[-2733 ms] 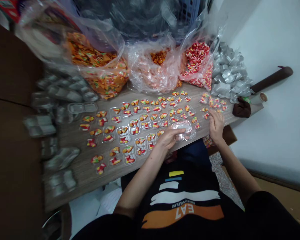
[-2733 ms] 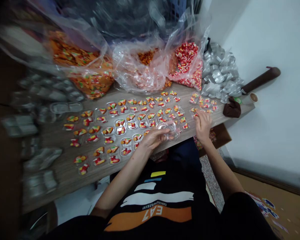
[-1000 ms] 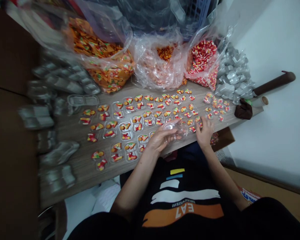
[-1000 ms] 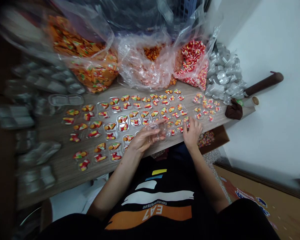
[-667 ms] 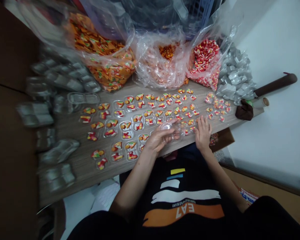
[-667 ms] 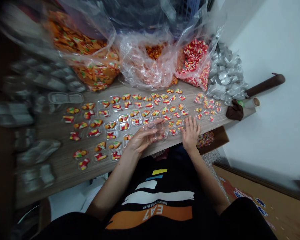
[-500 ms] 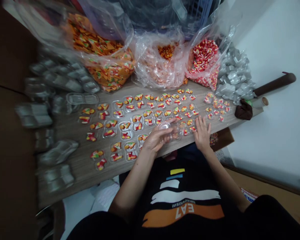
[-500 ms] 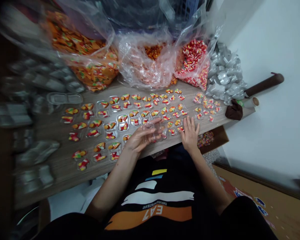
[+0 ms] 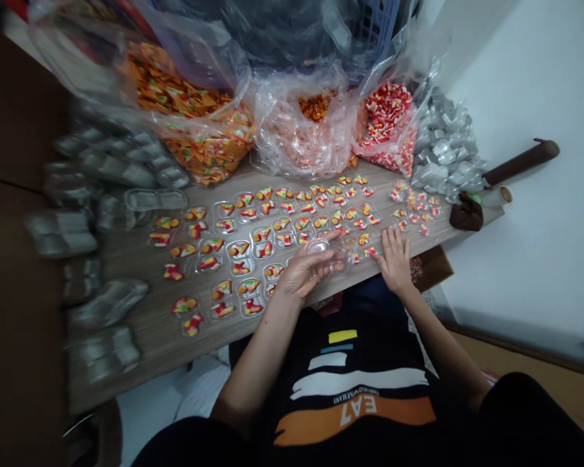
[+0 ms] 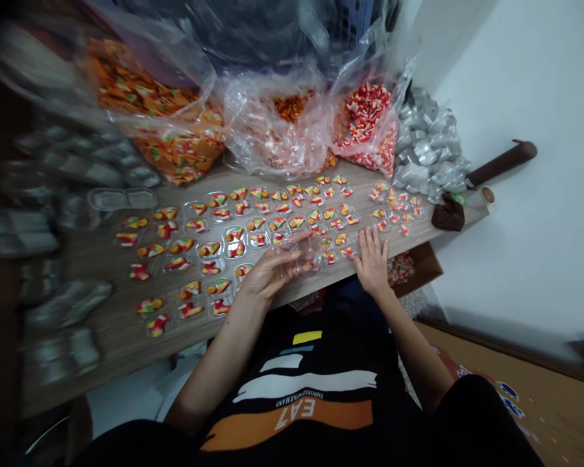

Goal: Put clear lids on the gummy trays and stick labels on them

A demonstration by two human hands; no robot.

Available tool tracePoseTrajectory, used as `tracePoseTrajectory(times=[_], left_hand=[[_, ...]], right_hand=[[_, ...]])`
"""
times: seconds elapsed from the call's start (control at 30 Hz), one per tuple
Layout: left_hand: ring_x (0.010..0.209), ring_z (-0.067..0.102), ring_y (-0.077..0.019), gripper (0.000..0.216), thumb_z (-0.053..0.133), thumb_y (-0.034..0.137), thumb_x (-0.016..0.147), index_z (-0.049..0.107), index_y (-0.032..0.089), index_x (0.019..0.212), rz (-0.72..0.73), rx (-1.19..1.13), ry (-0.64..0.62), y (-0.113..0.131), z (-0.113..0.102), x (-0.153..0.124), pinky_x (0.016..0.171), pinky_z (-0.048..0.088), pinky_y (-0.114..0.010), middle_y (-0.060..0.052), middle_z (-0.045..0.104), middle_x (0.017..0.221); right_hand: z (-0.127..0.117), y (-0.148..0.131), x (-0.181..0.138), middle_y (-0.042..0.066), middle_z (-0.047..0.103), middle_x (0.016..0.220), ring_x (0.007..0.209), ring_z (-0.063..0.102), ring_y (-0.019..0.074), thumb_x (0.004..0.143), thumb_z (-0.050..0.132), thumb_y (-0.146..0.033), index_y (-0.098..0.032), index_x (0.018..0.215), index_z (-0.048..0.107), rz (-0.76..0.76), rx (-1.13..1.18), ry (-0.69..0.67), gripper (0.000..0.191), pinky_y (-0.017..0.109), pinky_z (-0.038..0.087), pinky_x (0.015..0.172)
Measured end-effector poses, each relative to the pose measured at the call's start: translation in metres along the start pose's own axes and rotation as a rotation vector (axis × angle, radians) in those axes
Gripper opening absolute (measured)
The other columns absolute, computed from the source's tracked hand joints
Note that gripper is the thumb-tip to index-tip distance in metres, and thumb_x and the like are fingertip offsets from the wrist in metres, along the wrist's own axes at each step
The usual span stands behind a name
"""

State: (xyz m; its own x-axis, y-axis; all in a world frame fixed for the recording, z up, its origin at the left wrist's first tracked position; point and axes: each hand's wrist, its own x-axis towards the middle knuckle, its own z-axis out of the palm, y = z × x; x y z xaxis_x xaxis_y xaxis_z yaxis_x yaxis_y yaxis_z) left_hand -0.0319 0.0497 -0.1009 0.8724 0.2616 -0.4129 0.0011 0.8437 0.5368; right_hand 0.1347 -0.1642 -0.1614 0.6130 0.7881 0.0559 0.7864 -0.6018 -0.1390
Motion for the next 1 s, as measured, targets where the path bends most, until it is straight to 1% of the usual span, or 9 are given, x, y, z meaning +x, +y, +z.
tracePoseTrajectory(times=[0.1,0.2,0.3,0.4,0.57,0.77,0.83,0.9,1.0], left_hand=[[0.085,0.074,-0.0219,0.065,0.075,0.009,0.072,0.064,0.015,0.135,-0.009,0.003,-0.017,0.001,-0.002,-0.003,0.066,0.062,-0.028,-0.015,0.072,0.122],[0.083,0.074,-0.0208,0.065,0.075,0.007,0.071,0.064,0.016,0.134,-0.006,-0.002,0.014,0.002,-0.006,-0.005,0.062,0.061,-0.026,-0.014,0.072,0.121],[0.079,0.073,-0.0187,0.064,0.074,0.006,0.071,0.065,0.016,0.133,0.0,-0.015,0.045,0.002,-0.007,-0.005,0.064,0.062,-0.027,-0.013,0.074,0.117],[0.079,0.073,-0.0188,0.063,0.074,0.007,0.072,0.065,0.017,0.133,0.003,-0.017,0.029,0.0,-0.004,-0.001,0.066,0.062,-0.028,-0.012,0.075,0.111],[0.085,0.074,-0.0196,0.062,0.074,0.01,0.075,0.064,0.019,0.135,0.033,-0.006,-0.047,0.0,0.001,0.0,0.068,0.062,-0.028,-0.012,0.072,0.123],[0.086,0.074,-0.0196,0.068,0.072,0.008,0.075,0.059,0.021,0.14,0.035,-0.015,-0.001,0.003,-0.003,-0.007,0.07,0.063,-0.028,-0.013,0.068,0.132],[0.085,0.074,-0.0194,0.068,0.072,0.008,0.075,0.059,0.022,0.14,0.04,-0.016,-0.002,0.002,-0.002,-0.007,0.07,0.063,-0.028,-0.013,0.067,0.133],[0.084,0.074,-0.0187,0.067,0.073,0.009,0.075,0.06,0.022,0.139,0.047,-0.017,-0.022,0.002,0.0,-0.006,0.07,0.063,-0.028,-0.013,0.067,0.133],[0.084,0.073,-0.0181,0.066,0.074,0.009,0.074,0.062,0.021,0.138,0.058,-0.033,-0.048,0.002,0.001,-0.007,0.07,0.063,-0.029,-0.013,0.066,0.134]], right_hand=[[0.002,0.001,-0.006,0.016,0.019,0.168,0.158,0.009,0.028,0.104,0.027,-0.053,-0.018,0.163,0.01,-0.008,-0.005,0.036,0.07,0.061,0.011,0.123],[0.004,0.004,-0.013,0.016,0.019,0.168,0.157,0.01,0.0287,0.104,0.029,-0.052,-0.017,0.163,0.008,-0.03,-0.037,0.036,0.072,0.061,0.01,0.123],[0.006,0.003,-0.016,0.017,0.022,0.167,0.157,0.013,0.0289,0.104,0.029,-0.052,-0.015,0.162,0.01,-0.025,-0.058,0.017,0.072,0.061,0.01,0.123],[0.004,-0.002,-0.014,0.016,0.026,0.166,0.156,0.017,0.0289,0.104,0.03,-0.051,-0.016,0.162,0.014,0.0,-0.072,0.013,0.07,0.06,0.01,0.123],[0.0,-0.006,-0.013,0.016,0.029,0.165,0.155,0.021,0.0287,0.104,0.03,-0.049,-0.018,0.162,0.016,0.012,-0.074,0.033,0.068,0.06,0.009,0.123],[0.005,-0.004,-0.018,0.016,0.025,0.166,0.156,0.017,0.0292,0.103,0.034,-0.047,-0.017,0.162,0.013,-0.005,-0.073,0.018,0.07,0.061,0.009,0.123],[0.003,-0.003,-0.018,0.014,0.026,0.166,0.156,0.016,0.0286,0.103,0.034,-0.046,-0.019,0.162,0.016,0.0,-0.042,0.008,0.068,0.06,0.011,0.123],[-0.003,-0.001,-0.018,0.012,0.03,0.165,0.156,0.019,0.0277,0.104,0.033,-0.044,-0.021,0.16,0.024,0.004,0.04,0.016,0.062,0.059,0.015,0.123],[-0.012,0.005,-0.018,0.013,0.044,0.158,0.149,0.035,0.0269,0.103,0.035,-0.042,-0.023,0.152,0.041,0.059,0.209,0.135,0.053,0.053,0.03,0.118]])
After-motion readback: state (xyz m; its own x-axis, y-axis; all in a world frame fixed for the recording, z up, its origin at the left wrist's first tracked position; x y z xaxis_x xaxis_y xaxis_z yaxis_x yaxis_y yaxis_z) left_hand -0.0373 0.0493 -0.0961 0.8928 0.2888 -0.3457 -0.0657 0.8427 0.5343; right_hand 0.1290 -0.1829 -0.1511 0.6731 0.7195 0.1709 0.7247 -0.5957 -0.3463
